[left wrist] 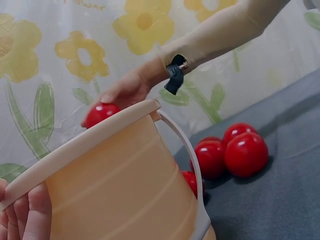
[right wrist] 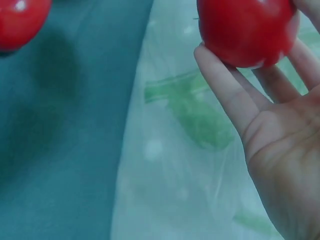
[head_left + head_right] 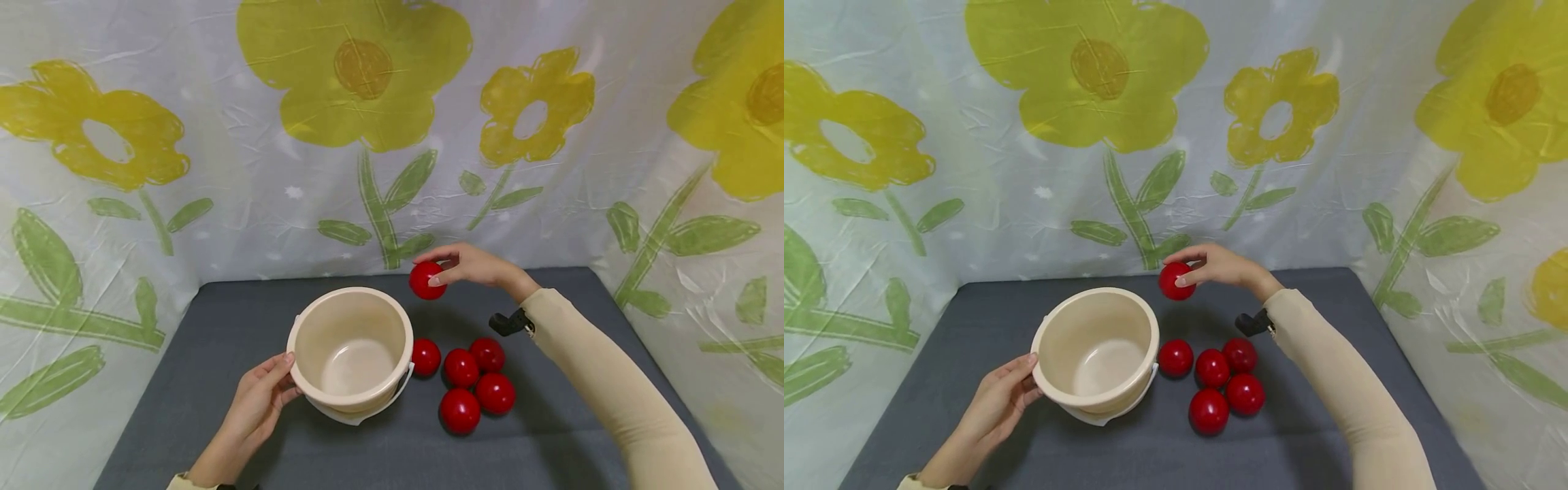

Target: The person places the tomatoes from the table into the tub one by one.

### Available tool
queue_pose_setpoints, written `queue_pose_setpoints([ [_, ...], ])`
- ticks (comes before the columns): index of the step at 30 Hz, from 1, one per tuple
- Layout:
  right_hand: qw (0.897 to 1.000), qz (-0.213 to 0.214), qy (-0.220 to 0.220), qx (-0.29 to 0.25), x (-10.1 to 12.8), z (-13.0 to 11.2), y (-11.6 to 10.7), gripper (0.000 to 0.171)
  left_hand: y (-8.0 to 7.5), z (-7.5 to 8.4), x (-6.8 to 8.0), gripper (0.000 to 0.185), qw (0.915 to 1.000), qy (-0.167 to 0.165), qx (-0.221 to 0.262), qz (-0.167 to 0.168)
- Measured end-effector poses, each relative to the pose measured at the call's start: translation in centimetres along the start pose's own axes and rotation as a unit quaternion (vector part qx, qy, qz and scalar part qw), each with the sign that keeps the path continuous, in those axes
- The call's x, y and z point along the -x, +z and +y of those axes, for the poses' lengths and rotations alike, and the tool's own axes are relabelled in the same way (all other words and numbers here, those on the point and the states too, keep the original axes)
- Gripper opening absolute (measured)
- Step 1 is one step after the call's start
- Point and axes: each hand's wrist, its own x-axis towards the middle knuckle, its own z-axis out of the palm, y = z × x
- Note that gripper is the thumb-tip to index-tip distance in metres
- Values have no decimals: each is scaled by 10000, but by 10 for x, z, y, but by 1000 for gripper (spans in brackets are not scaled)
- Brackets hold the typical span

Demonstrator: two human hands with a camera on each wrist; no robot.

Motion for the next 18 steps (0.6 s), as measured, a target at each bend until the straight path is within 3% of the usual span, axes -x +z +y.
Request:
queue_pose_setpoints([
  [18, 9954, -645, -697, 87, -41, -62, 33, 49, -6, -8, -1, 15, 9937, 449, 557, -861],
])
